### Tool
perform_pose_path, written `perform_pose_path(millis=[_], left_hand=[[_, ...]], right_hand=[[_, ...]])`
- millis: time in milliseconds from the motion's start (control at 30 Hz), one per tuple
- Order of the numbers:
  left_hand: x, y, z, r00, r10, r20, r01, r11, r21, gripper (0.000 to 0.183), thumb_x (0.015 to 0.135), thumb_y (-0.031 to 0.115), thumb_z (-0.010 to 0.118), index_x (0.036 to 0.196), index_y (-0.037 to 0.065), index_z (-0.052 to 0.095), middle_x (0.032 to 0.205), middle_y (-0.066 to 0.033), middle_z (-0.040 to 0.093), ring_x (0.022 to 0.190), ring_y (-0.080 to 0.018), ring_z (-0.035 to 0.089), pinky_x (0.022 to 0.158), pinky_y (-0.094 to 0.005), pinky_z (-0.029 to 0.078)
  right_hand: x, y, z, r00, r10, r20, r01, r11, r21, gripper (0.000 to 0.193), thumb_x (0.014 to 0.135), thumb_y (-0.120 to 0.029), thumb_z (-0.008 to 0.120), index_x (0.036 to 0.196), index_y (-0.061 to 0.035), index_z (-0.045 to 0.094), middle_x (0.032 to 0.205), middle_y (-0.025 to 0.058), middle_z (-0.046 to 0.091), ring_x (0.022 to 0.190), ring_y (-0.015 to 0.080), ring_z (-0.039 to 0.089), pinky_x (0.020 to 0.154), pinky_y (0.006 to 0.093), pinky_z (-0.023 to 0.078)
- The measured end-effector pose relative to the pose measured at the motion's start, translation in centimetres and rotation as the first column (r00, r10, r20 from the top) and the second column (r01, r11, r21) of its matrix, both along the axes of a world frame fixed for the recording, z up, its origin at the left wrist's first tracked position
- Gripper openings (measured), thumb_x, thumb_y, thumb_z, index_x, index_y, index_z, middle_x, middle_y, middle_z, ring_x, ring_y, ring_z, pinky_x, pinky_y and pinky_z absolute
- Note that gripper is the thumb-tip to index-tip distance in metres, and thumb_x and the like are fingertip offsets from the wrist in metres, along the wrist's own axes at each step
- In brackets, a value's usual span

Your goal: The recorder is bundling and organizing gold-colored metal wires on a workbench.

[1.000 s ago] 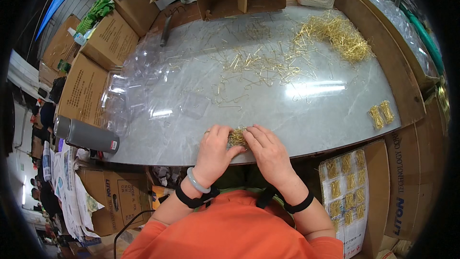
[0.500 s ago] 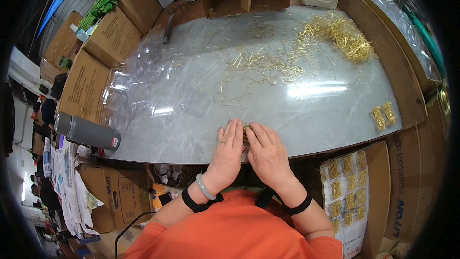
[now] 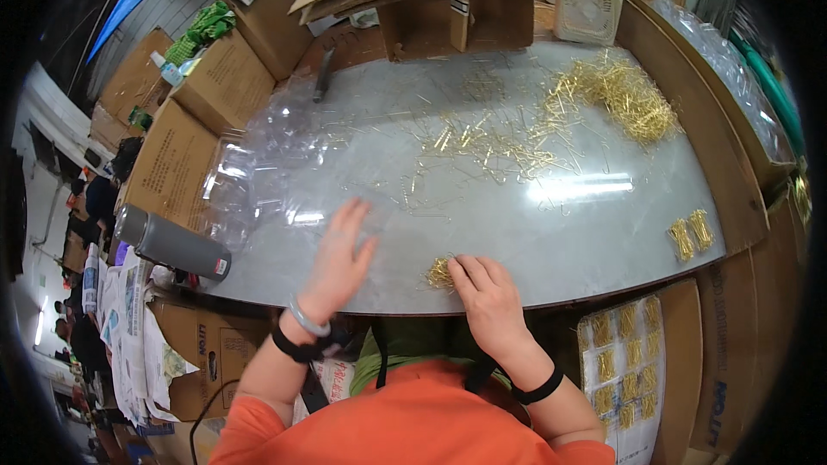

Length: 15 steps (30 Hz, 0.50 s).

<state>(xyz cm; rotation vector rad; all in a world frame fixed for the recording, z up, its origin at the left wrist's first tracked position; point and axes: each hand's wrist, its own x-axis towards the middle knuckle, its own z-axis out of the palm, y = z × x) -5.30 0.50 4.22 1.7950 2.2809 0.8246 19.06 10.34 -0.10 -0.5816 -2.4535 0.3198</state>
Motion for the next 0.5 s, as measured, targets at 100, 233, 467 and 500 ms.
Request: perform_pose_path(millis=[100, 233, 467, 500], left_hand=[[-3.6, 2.1, 0.3, 0.979, 0.09, -0.185, -0.097, 0.995, -0.029, 0.068, 0.093, 0.026, 0.07, 0.144, -0.009, 0.042, 0.144, -0.0317, 0.049, 0.13, -0.0474, 0.05, 0.111, -0.0492, 0.041], [-4.3, 3.8, -0.2, 0.975, 0.111, -0.193, -0.14, 0.98, -0.145, 0.081, 0.086, 0.038, 0.078, 0.142, -0.009, 0.044, 0.133, -0.0318, 0.055, 0.119, -0.0473, 0.055, 0.104, -0.0496, 0.047], [-4.5, 1.5, 0.2, 0.994, 0.113, 0.0, -0.113, 0.988, -0.105, 0.082, 0.088, 0.037, 0.075, 0.151, -0.001, 0.04, 0.134, -0.0323, 0.057, 0.116, -0.044, 0.061, 0.099, -0.0462, 0.051], [-3.9, 1.0, 1.5, 0.976, 0.153, 0.154, -0.136, 0.984, -0.112, 0.079, 0.09, 0.036, 0.073, 0.152, 0.001, 0.039, 0.137, -0.0327, 0.056, 0.115, -0.043, 0.063, 0.098, -0.0459, 0.053]], right_hand=[[0.0, -0.1, -0.2, 1.0, -0.004, -0.028, 0.004, 1.0, 0.004, 0.037, 0.086, -0.002, 0.066, 0.123, -0.0026, 0.066, 0.121, 0.0104, 0.066, 0.11, 0.032, 0.061, 0.096, 0.0424, 0.051], [-0.1, -0.2, -0.5, 0.999, -0.017, -0.051, 0.018, 1.0, 0.009, 0.035, 0.087, -0.002, 0.066, 0.122, -0.0038, 0.066, 0.121, 0.0097, 0.067, 0.109, 0.0313, 0.062, 0.095, 0.0424, 0.051], [0.2, 0.0, -0.3, 0.998, -0.002, -0.064, 0.004, 1.0, 0.028, 0.033, 0.087, -0.003, 0.067, 0.12, -0.0037, 0.068, 0.119, 0.0093, 0.068, 0.107, 0.0305, 0.063, 0.094, 0.0426, 0.051], [0.2, 0.1, -0.4, 0.998, -0.011, -0.065, 0.013, 1.0, 0.022, 0.033, 0.087, -0.003, 0.067, 0.12, -0.0036, 0.067, 0.119, 0.0094, 0.068, 0.107, 0.0306, 0.063, 0.094, 0.0426, 0.051]])
